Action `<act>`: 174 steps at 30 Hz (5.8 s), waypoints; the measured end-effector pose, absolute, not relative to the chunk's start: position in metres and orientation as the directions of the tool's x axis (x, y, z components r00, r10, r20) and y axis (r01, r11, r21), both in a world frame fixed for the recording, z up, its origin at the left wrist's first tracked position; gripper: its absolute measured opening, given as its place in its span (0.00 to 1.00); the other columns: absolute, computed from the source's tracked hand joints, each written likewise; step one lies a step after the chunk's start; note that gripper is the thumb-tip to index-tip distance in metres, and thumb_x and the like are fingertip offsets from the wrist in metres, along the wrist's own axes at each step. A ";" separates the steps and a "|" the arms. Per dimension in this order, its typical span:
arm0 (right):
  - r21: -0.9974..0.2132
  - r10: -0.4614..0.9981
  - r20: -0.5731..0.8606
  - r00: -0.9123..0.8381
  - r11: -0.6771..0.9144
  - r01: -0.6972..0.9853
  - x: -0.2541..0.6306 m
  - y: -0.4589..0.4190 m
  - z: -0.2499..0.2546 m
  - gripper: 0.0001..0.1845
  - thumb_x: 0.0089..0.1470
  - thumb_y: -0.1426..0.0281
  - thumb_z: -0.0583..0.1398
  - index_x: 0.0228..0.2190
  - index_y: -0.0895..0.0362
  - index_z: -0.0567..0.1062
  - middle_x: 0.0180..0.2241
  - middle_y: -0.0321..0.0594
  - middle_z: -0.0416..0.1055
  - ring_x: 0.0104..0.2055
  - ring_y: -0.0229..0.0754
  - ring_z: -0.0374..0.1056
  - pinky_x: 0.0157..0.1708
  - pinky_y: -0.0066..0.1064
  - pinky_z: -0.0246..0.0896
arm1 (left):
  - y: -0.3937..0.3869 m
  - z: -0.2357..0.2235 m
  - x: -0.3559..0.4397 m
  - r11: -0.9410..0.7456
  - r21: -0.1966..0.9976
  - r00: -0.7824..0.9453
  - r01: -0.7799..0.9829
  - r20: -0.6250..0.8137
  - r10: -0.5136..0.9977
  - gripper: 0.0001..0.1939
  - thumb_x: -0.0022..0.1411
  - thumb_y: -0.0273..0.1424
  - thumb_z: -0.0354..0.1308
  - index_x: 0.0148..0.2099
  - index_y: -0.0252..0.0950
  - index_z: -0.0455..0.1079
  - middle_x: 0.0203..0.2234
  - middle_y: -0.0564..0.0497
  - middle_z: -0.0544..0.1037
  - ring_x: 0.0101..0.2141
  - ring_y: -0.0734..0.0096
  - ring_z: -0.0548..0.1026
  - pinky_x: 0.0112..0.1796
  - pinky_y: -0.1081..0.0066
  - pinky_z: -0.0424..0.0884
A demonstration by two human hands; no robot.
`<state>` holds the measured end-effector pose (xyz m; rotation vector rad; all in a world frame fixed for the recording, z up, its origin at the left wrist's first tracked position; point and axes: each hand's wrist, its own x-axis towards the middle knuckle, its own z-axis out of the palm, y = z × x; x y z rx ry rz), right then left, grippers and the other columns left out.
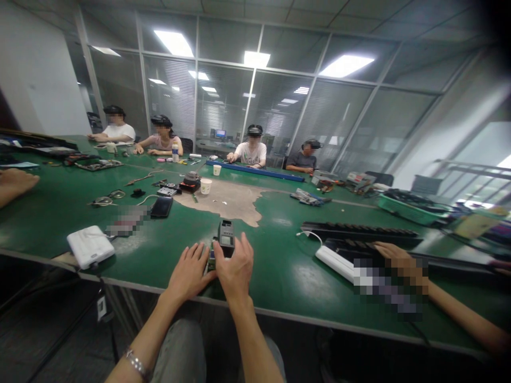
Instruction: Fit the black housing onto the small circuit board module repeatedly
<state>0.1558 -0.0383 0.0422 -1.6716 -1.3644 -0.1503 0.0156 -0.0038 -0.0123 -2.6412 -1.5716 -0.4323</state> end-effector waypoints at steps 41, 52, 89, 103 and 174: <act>-0.474 0.739 0.534 0.411 -0.141 0.869 0.220 -0.056 -0.023 0.40 0.53 0.48 0.60 0.52 0.71 0.72 0.59 0.67 0.61 0.61 0.62 0.58 0.58 0.47 0.53 | -0.001 -0.017 0.020 -0.480 0.121 0.433 0.869 0.286 0.855 0.42 0.65 0.60 0.39 0.67 0.33 0.58 0.66 0.38 0.58 0.65 0.48 0.54 0.62 0.48 0.50; -0.582 0.729 0.530 0.432 -0.058 0.811 0.220 -0.058 -0.008 0.27 0.56 0.54 0.59 0.44 0.65 0.77 0.57 0.63 0.64 0.60 0.58 0.60 0.57 0.46 0.54 | -0.001 -0.020 0.018 -0.486 0.125 0.432 0.865 0.307 0.848 0.41 0.65 0.59 0.40 0.66 0.34 0.59 0.66 0.38 0.59 0.66 0.48 0.54 0.62 0.48 0.50; -0.522 0.791 0.489 0.368 -0.072 0.850 0.133 -0.042 0.022 0.27 0.51 0.52 0.62 0.42 0.63 0.78 0.58 0.64 0.62 0.59 0.63 0.58 0.53 0.50 0.56 | -0.007 -0.008 0.013 -0.491 0.117 0.455 0.863 0.240 0.858 0.32 0.63 0.37 0.49 0.67 0.33 0.58 0.66 0.39 0.57 0.66 0.51 0.54 0.63 0.50 0.50; -0.476 0.807 0.479 0.344 -0.091 0.875 0.138 -0.043 0.005 0.39 0.51 0.50 0.61 0.53 0.68 0.72 0.59 0.67 0.61 0.60 0.64 0.59 0.53 0.50 0.56 | -0.003 -0.020 0.013 -0.458 0.127 0.413 0.880 0.273 0.869 0.37 0.60 0.33 0.45 0.70 0.26 0.46 0.68 0.36 0.51 0.68 0.58 0.48 0.64 0.55 0.47; -0.544 0.753 0.550 0.362 -0.006 0.839 0.176 -0.044 0.036 0.25 0.55 0.53 0.59 0.41 0.63 0.78 0.59 0.61 0.63 0.61 0.57 0.59 0.58 0.45 0.52 | 0.000 -0.021 0.017 -0.481 0.117 0.430 0.869 0.304 0.850 0.37 0.67 0.56 0.42 0.67 0.37 0.58 0.66 0.38 0.58 0.66 0.49 0.54 0.62 0.48 0.51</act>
